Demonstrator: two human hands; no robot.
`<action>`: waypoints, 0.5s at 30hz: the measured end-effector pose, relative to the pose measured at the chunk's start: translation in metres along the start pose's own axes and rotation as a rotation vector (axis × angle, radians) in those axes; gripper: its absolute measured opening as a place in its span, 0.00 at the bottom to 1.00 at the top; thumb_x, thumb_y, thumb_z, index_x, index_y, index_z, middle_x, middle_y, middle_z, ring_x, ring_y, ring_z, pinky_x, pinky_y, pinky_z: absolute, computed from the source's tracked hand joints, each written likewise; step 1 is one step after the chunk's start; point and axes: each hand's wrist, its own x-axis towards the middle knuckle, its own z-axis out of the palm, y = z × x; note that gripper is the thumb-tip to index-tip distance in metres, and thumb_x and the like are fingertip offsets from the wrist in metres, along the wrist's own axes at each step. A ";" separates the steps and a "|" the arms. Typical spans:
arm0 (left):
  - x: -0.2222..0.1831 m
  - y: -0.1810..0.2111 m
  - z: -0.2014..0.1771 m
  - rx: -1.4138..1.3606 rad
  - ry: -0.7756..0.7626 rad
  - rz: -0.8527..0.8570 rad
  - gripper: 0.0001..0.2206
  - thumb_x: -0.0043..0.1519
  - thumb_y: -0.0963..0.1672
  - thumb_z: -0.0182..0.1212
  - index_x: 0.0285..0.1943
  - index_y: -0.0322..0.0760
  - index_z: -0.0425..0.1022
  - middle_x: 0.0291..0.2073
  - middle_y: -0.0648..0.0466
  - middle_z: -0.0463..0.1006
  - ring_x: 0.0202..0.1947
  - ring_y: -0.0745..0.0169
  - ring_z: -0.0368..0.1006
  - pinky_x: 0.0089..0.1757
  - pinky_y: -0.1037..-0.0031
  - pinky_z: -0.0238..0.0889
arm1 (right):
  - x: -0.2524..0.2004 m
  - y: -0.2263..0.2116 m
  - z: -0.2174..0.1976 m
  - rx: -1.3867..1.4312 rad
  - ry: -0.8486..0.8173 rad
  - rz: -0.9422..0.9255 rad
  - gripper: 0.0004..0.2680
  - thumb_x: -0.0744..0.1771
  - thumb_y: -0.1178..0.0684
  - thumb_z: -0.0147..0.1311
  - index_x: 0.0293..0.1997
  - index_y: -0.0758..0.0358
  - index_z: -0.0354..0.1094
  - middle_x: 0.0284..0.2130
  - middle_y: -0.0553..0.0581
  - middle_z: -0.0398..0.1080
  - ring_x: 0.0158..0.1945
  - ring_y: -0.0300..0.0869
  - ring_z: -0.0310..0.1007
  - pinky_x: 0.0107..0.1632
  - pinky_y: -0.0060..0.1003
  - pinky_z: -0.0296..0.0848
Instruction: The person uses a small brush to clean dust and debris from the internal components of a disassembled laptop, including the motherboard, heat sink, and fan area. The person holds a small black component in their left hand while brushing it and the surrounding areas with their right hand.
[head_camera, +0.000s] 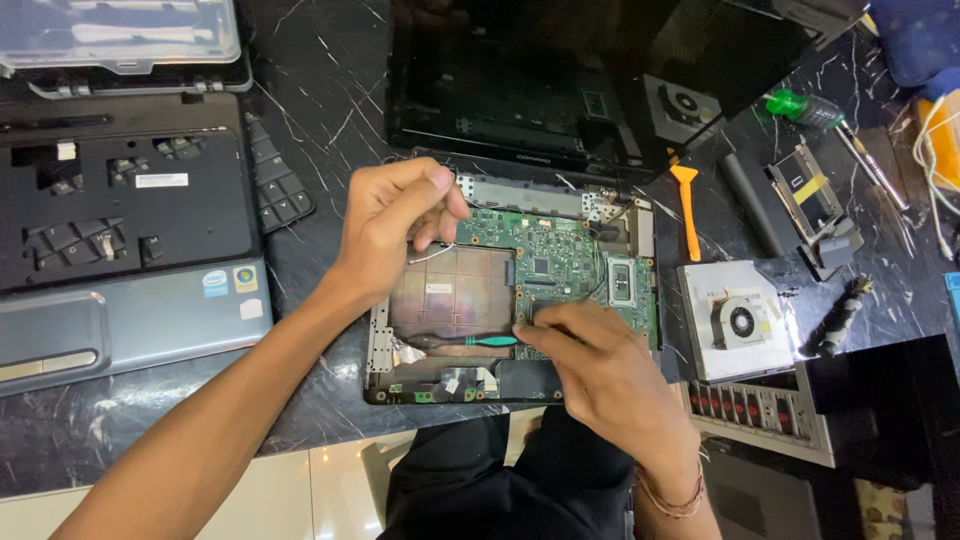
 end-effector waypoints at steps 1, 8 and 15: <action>0.000 0.000 -0.001 0.001 -0.001 -0.002 0.17 0.73 0.46 0.54 0.35 0.32 0.82 0.20 0.49 0.76 0.17 0.73 0.61 0.25 0.83 0.53 | 0.003 0.003 0.000 0.002 0.001 0.001 0.13 0.69 0.67 0.53 0.58 0.63 0.77 0.51 0.59 0.73 0.54 0.53 0.76 0.57 0.52 0.76; 0.001 0.004 0.000 0.025 0.008 -0.010 0.17 0.72 0.46 0.53 0.34 0.32 0.82 0.19 0.49 0.75 0.18 0.72 0.61 0.26 0.81 0.53 | 0.007 0.004 0.000 -0.088 0.053 0.030 0.12 0.68 0.69 0.54 0.56 0.66 0.78 0.48 0.58 0.75 0.47 0.46 0.75 0.54 0.41 0.76; 0.001 0.001 0.000 0.007 0.015 -0.033 0.17 0.71 0.46 0.54 0.34 0.31 0.81 0.19 0.48 0.75 0.18 0.72 0.61 0.26 0.80 0.52 | 0.009 0.002 0.004 -0.094 0.054 -0.017 0.09 0.70 0.66 0.57 0.54 0.66 0.80 0.44 0.57 0.76 0.42 0.42 0.75 0.46 0.33 0.75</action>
